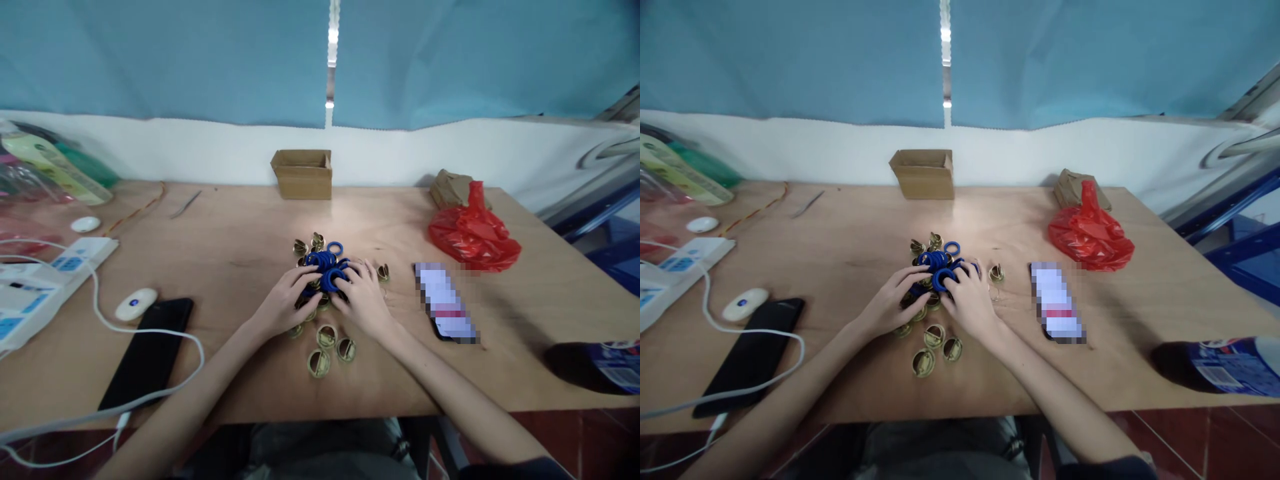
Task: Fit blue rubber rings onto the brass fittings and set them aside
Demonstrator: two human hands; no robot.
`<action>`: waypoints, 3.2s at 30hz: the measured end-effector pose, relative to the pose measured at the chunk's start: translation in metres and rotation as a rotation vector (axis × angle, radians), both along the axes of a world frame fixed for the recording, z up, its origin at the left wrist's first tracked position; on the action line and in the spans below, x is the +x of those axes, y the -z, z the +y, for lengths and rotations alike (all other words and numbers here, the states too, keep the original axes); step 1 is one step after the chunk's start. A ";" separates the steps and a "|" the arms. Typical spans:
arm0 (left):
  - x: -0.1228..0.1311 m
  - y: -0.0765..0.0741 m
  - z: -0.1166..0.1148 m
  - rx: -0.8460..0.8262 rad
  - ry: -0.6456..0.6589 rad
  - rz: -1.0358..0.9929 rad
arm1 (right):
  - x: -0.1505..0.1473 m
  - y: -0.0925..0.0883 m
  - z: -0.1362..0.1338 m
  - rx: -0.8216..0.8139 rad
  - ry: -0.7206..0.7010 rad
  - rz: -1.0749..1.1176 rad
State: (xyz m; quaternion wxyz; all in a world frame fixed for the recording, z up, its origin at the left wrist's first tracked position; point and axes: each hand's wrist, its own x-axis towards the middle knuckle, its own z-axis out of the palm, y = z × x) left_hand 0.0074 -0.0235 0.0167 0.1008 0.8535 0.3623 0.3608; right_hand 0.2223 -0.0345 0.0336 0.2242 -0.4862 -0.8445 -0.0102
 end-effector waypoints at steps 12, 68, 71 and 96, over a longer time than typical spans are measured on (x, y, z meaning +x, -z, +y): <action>-0.006 -0.006 -0.003 0.036 -0.079 -0.152 | 0.012 -0.022 -0.005 -0.212 -0.150 0.631; 0.002 -0.006 -0.014 0.054 0.112 -0.109 | 0.014 -0.011 -0.020 -0.053 -0.246 0.132; 0.002 -0.008 -0.014 0.063 0.124 -0.093 | 0.013 -0.009 -0.020 -0.053 -0.238 0.130; 0.014 -0.007 -0.021 0.142 0.125 0.049 | -0.005 0.004 -0.028 0.081 -0.167 -0.001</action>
